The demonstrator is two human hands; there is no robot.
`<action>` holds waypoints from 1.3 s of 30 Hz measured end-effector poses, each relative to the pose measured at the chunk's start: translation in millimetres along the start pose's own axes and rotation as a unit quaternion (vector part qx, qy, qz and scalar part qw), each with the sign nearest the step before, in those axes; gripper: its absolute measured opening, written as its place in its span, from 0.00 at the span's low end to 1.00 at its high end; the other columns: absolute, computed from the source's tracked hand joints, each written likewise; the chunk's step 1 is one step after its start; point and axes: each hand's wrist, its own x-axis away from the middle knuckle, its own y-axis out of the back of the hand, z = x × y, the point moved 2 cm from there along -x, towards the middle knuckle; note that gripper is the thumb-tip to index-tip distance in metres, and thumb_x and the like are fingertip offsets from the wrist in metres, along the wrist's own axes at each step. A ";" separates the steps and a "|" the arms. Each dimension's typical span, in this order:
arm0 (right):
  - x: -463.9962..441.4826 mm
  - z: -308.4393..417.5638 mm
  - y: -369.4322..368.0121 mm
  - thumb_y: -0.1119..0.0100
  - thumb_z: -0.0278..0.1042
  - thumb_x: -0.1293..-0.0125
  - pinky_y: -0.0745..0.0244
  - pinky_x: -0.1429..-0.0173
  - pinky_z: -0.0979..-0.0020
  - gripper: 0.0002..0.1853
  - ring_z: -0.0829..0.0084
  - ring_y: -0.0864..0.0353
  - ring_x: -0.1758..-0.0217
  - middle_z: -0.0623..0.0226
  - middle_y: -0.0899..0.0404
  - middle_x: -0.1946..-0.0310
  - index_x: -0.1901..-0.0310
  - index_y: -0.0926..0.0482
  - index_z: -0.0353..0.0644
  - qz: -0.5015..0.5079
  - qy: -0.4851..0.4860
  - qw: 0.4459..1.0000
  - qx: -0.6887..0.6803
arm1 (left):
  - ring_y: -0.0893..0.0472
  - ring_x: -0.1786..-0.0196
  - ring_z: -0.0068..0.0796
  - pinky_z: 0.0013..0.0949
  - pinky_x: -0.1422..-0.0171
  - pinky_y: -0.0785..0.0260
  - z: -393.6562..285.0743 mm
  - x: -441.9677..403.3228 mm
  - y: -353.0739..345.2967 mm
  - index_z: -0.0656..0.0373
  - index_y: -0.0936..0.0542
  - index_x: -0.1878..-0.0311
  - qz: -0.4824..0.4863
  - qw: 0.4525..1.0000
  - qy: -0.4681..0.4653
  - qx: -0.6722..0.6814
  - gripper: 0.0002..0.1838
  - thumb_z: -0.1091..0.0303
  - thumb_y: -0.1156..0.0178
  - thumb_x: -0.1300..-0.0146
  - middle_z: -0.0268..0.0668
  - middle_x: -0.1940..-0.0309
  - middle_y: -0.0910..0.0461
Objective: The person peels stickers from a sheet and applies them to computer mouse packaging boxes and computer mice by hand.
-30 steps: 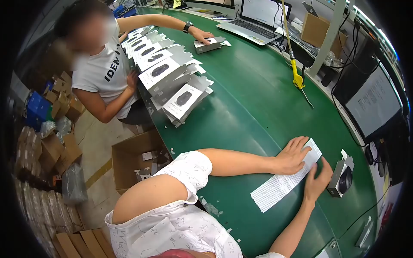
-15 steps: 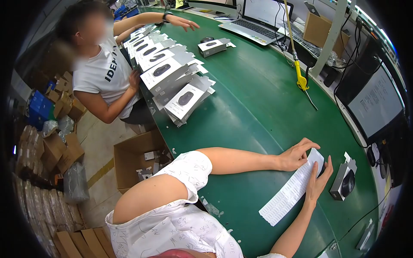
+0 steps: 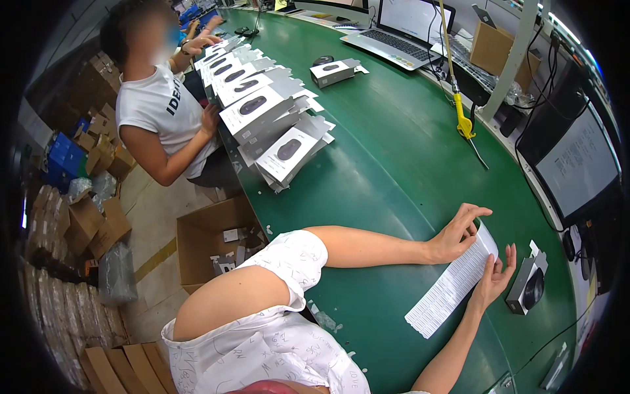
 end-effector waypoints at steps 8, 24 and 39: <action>6.4 6.6 -3.7 0.45 0.24 0.28 0.25 0.46 0.75 0.25 0.75 0.22 0.51 0.57 0.25 0.48 0.32 0.39 0.37 -0.047 0.007 0.998 -0.040 | 0.22 0.62 0.24 0.29 0.58 0.24 3.2 -1.6 -0.4 0.61 0.44 0.29 0.011 0.985 0.133 0.109 0.38 0.75 0.36 0.40 0.43 0.54 0.26; 16.6 19.2 -18.5 0.47 0.25 0.27 0.24 0.47 0.74 0.20 0.76 0.21 0.53 0.62 0.21 0.58 0.36 0.34 0.37 -0.072 0.026 0.996 -0.039 | 0.18 0.62 0.24 0.31 0.55 0.25 -7.3 -7.3 6.1 0.69 0.16 0.60 0.231 0.951 0.202 0.047 0.16 0.66 0.30 0.48 0.41 0.66 0.14; 15.6 20.6 -19.8 0.38 0.27 0.34 0.26 0.49 0.74 0.09 0.78 0.19 0.58 0.68 0.17 0.61 0.53 0.18 0.38 -0.074 0.043 0.994 0.074 | 0.17 0.59 0.24 0.29 0.53 0.24 -1.0 -10.9 5.7 0.66 0.16 0.53 0.148 0.953 0.243 0.102 0.16 0.63 0.32 0.38 0.38 0.60 0.14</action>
